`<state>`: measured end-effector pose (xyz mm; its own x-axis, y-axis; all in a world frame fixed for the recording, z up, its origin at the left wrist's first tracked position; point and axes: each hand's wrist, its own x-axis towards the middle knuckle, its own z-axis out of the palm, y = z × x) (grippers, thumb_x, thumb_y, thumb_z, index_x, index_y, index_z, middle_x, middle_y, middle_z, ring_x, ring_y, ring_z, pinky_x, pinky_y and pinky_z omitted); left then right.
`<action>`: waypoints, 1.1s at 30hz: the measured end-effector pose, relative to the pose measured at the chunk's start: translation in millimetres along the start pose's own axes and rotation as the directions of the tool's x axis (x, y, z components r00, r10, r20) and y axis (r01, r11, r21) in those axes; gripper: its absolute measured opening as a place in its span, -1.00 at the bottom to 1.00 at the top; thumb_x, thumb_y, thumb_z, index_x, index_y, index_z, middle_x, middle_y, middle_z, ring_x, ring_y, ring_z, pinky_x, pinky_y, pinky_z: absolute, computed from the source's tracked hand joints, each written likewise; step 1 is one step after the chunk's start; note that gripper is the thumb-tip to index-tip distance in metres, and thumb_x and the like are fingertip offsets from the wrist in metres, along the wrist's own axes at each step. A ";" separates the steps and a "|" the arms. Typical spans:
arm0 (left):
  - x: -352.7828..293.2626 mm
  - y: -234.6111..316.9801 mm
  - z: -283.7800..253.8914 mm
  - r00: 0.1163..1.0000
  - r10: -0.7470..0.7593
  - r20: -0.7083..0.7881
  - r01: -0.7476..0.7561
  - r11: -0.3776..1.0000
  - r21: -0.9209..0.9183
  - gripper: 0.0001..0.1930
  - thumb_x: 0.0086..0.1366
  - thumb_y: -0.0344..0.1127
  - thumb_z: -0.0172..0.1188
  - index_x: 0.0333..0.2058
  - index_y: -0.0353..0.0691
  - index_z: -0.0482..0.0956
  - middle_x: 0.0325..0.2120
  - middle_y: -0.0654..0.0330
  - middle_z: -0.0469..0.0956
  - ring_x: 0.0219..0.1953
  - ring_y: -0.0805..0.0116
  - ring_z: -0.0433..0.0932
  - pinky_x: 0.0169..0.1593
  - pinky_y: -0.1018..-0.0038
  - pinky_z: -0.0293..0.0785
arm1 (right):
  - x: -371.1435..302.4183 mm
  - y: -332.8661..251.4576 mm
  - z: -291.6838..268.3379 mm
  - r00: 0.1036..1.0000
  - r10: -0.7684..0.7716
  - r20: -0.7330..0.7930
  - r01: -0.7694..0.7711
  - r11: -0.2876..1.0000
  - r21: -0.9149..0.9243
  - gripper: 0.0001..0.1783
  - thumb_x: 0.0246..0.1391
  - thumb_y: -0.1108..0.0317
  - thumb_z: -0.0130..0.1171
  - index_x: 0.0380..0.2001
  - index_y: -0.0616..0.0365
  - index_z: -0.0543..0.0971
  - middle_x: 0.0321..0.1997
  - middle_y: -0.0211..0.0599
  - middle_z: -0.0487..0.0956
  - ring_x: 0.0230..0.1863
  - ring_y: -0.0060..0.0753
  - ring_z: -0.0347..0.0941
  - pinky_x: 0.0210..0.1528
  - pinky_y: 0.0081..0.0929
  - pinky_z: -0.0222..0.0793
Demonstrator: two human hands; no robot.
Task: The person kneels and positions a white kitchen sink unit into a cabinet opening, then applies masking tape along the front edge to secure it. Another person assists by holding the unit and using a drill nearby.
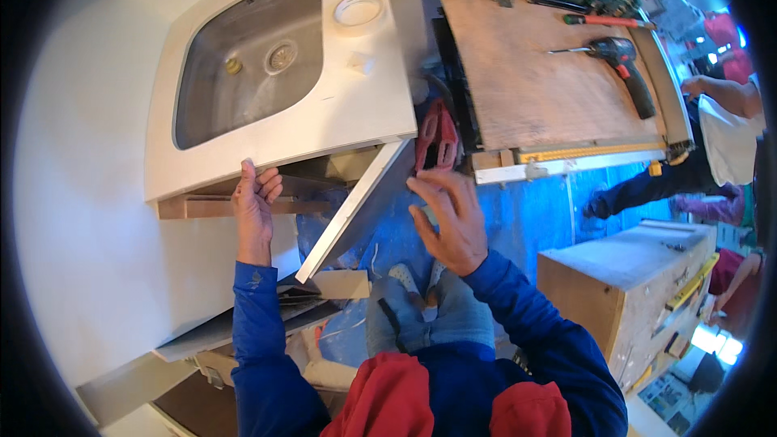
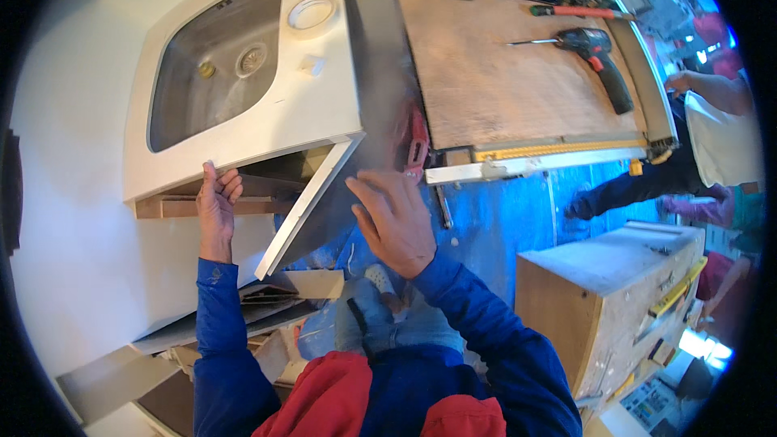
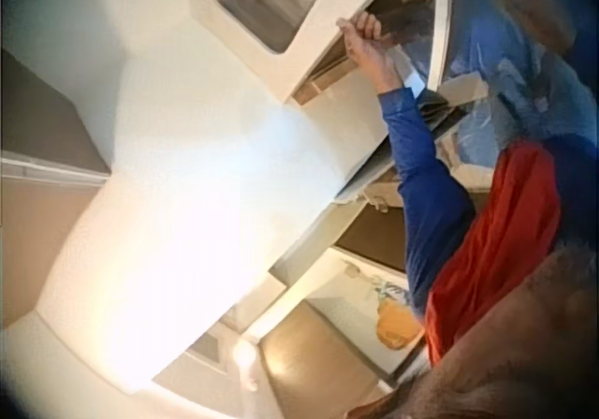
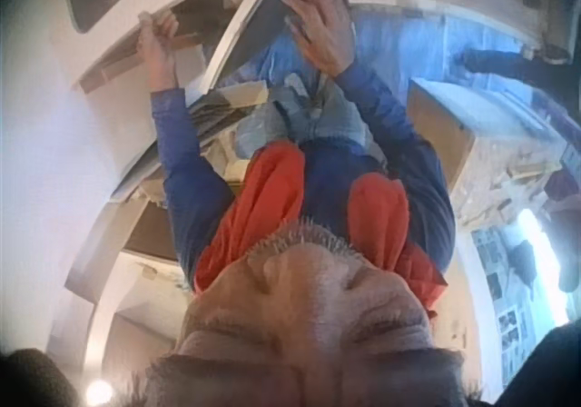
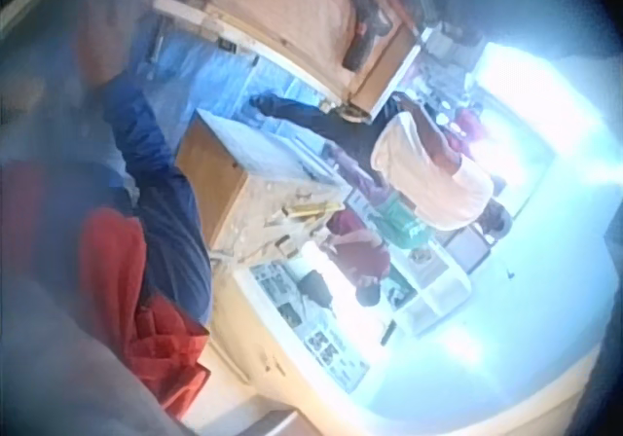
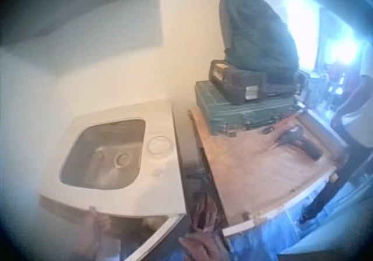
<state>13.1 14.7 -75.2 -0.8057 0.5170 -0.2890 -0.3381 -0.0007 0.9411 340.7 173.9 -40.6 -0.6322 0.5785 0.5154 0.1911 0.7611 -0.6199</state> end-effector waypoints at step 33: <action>29.2 -34.0 -16.7 0.896 0.421 0.143 -0.426 0.905 0.004 -0.32 0.33 0.29 0.31 0.10 -0.21 0.51 -0.18 0.02 0.69 -0.22 0.23 0.69 -0.19 0.38 0.61 | 121.6 -8.9 168.8 0.417 -0.849 0.325 0.777 0.147 -0.612 -0.33 -0.06 0.37 0.50 0.09 0.08 0.36 0.09 -0.26 0.48 0.11 -0.11 0.49 0.11 -0.29 0.64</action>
<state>-7.0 15.5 -118.6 -0.7944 0.5854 0.1622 0.0392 -0.2170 0.9754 135.4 188.0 -72.3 -0.6700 -0.5001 0.5486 -0.0032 0.7410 0.6715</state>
